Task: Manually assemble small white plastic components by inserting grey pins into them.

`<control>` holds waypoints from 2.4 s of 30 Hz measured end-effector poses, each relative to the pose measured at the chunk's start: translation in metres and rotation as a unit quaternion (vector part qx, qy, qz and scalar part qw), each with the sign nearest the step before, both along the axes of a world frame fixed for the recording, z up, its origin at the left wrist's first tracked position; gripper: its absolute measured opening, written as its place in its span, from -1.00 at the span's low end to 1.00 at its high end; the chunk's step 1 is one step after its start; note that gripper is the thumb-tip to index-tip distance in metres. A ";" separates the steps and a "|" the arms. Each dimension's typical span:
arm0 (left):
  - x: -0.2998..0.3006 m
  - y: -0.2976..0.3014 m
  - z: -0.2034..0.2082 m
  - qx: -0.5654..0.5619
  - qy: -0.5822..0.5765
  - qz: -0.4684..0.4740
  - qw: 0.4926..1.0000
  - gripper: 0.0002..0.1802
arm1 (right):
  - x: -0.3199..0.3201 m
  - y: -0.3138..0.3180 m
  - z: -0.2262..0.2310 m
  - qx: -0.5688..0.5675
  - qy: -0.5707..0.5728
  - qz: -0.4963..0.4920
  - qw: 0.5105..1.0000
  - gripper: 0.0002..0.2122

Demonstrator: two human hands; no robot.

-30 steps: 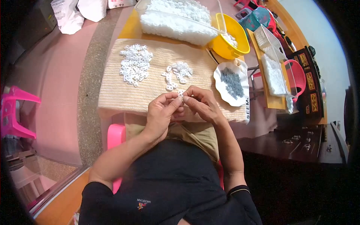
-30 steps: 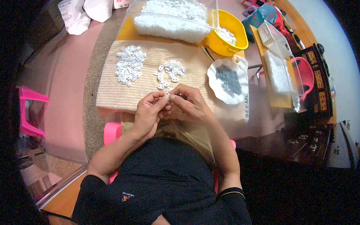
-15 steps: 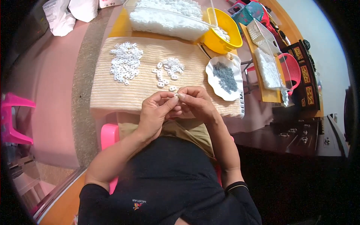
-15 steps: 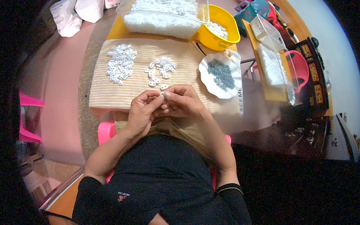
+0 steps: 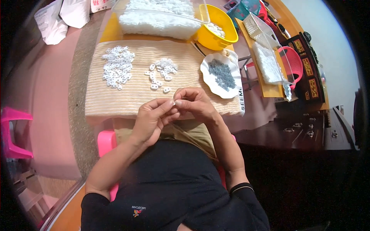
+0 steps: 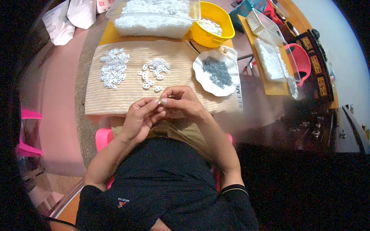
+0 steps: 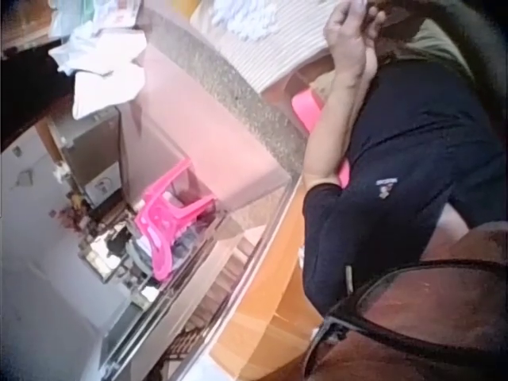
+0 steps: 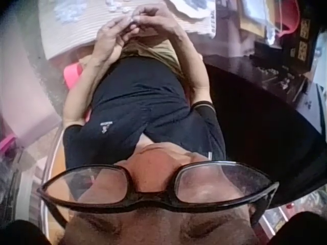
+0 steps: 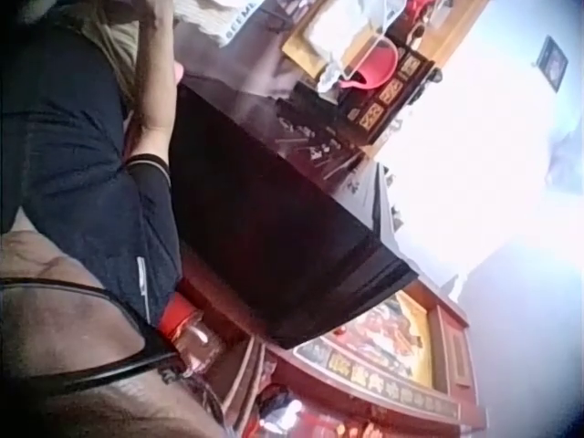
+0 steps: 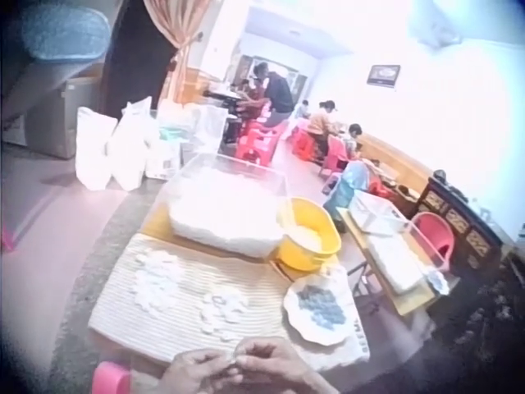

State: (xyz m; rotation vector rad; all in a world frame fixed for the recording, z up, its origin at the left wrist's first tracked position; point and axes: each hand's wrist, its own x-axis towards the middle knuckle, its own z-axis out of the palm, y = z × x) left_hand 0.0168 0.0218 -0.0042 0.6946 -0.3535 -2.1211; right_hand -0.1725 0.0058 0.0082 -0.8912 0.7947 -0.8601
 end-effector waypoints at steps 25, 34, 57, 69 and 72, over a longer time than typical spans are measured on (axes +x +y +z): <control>-0.007 0.006 -0.004 -0.070 -0.065 -0.047 0.994 -0.83 | -0.115 -0.015 0.034 -0.391 0.720 -0.085 0.567 -0.80; -0.006 0.006 -0.004 -0.054 -0.073 -0.052 0.994 -0.83 | -0.115 -0.028 0.027 -0.417 0.759 0.026 0.500 -0.86; -0.009 0.010 -0.004 -0.044 -0.078 -0.062 0.994 -0.85 | -0.116 -0.044 0.027 -0.445 0.732 0.069 0.511 -0.95; -0.010 0.011 -0.007 -0.047 -0.070 -0.060 0.995 -0.85 | -0.130 -0.038 0.006 -0.356 0.543 -0.174 0.741 -0.92; -0.011 0.012 -0.009 -0.051 -0.071 -0.066 0.994 -0.84 | -0.131 -0.034 0.006 -0.282 0.475 -0.201 0.809 -0.94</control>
